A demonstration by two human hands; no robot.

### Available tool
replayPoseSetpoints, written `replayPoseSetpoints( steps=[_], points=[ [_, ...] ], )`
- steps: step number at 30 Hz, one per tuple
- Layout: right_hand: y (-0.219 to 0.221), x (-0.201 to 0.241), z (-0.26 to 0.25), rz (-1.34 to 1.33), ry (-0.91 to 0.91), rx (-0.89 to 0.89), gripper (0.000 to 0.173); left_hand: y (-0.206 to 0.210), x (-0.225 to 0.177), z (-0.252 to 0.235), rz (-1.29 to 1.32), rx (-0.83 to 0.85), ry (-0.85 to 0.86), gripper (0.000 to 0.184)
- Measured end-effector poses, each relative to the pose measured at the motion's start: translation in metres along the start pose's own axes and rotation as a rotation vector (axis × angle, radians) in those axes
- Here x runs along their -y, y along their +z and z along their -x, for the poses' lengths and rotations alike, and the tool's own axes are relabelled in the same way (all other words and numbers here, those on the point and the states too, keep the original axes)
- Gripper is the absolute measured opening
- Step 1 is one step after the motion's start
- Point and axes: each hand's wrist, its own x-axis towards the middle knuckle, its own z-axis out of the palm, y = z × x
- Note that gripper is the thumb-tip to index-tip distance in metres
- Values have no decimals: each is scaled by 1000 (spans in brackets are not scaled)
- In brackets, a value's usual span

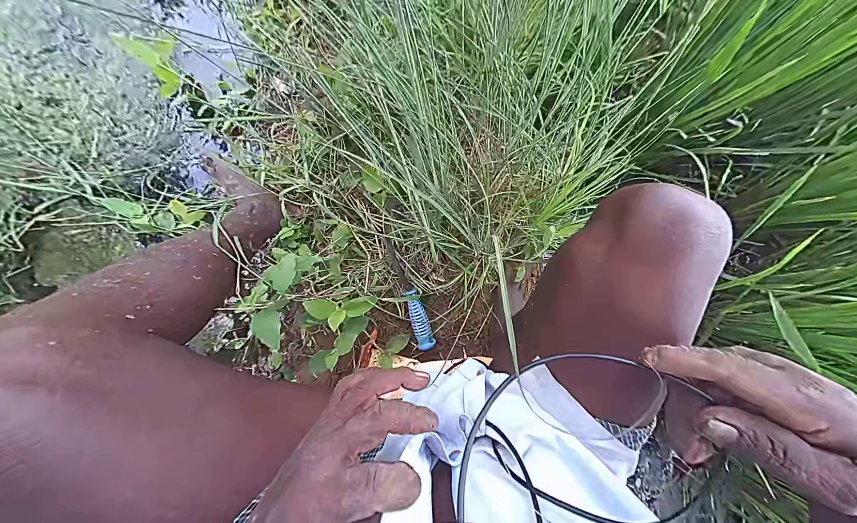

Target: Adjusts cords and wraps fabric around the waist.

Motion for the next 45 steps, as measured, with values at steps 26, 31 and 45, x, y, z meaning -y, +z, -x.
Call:
replayPoseSetpoints(
  steps=[26,31,45],
  points=[
    [32,38,-128,199,-400,230,24,5,-4,3,98,-96,-89,20],
    [42,44,-135,171,-405,310,25,7,-3,6,116,-111,-67,19],
    [82,46,-155,272,-463,333,24,5,-12,27,78,-151,-44,25]
  ],
)
